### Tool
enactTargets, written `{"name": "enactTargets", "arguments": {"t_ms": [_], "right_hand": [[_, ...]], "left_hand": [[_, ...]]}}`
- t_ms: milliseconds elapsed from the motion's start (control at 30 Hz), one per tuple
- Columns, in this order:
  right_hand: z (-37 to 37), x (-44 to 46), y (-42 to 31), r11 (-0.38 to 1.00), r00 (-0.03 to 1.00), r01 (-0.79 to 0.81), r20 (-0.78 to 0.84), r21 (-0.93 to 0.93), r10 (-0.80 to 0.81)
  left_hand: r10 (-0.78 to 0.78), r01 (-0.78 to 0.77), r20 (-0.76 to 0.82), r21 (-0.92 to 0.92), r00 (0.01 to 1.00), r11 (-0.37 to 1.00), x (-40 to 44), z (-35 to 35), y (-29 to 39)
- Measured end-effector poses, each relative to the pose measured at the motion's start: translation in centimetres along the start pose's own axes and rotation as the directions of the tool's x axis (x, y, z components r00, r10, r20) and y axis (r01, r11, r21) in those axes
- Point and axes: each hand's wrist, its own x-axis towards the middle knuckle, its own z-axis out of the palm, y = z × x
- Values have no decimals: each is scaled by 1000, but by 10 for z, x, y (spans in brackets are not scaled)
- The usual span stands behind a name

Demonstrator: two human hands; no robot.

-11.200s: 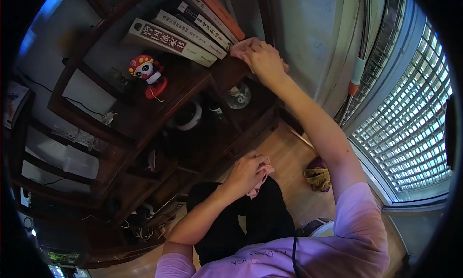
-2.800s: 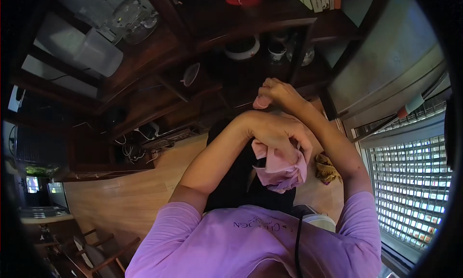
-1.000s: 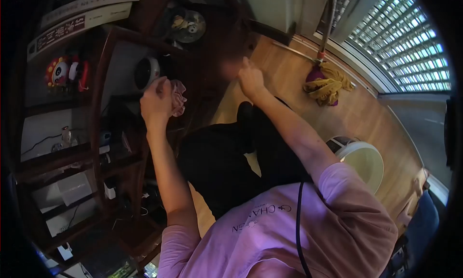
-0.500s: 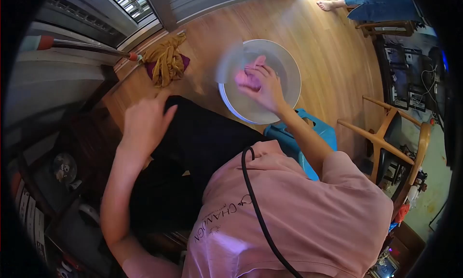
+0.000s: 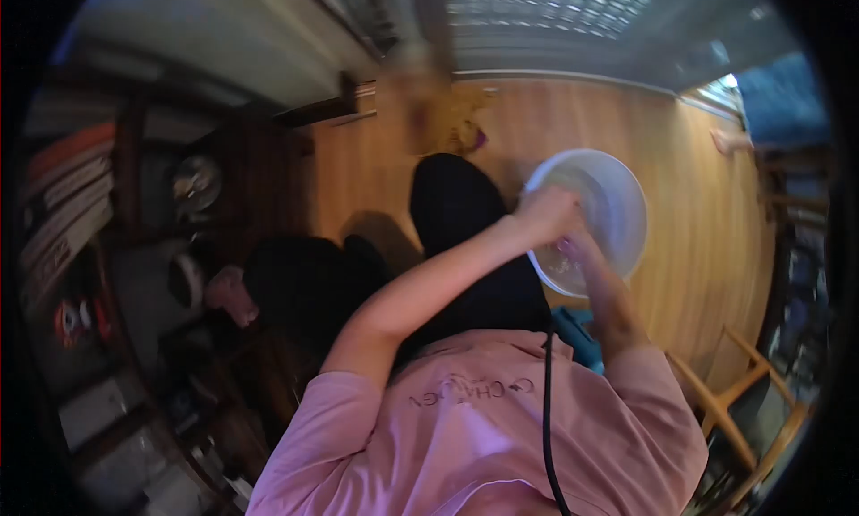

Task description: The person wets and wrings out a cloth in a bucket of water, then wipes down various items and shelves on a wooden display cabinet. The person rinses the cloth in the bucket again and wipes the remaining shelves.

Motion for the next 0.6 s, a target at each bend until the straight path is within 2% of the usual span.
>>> {"name": "enactTargets", "arguments": {"t_ms": [33,67,100,133,167,200,267,333,367,400,433,467,533,567,600], "right_hand": [[-54,80,74,934,976,216,43,-285,-212],[-29,4,-21,914,978,204,33,-350,-206],[-57,19,-5,958,926,250,255,139,-278],[-43,-24,-61,955,915,296,292,-13,-280],[-47,-56,-98,893,885,394,351,-218,-305],[-41,-84,-125,895,894,390,324,-219,-310],[-34,-115,-147,811,844,536,157,-236,-513],[-46,-124,-156,855,920,389,103,-344,-377],[-78,-98,-131,791,907,420,214,-445,-362],[-107,-62,-102,712,889,456,315,-534,-333],[-106,-49,-93,512,880,474,368,-717,-300],[-103,-36,-87,267,877,468,405,-843,-260],[-96,8,-60,145,918,390,372,-909,-134],[-93,31,-38,135,909,409,391,-902,-144],[-90,53,-12,-86,914,386,394,-918,-99]], "left_hand": [[-28,22,-39,-133,999,991,13,21,-12],[30,-46,-92,-174,995,984,27,37,-22],[-30,-46,-264,-276,964,960,40,65,-31],[-30,-13,-324,-131,946,991,41,62,-23],[-33,-28,-340,-175,940,984,43,69,-22],[-24,-56,-350,-218,936,974,49,76,-21],[112,-118,-37,-372,993,921,68,74,-27],[153,-235,-251,-341,956,910,63,70,-24],[142,-224,-264,-315,954,922,58,64,-22],[65,-157,-320,-271,945,950,52,57,-18],[-4,-92,-379,-234,925,968,47,55,-15],[-4,-87,-392,-216,920,972,47,59,-18],[-44,48,-39,108,998,993,54,78,-29],[-52,59,-58,118,997,991,61,107,-37],[-55,73,-140,121,989,990,70,149,-49]]}}
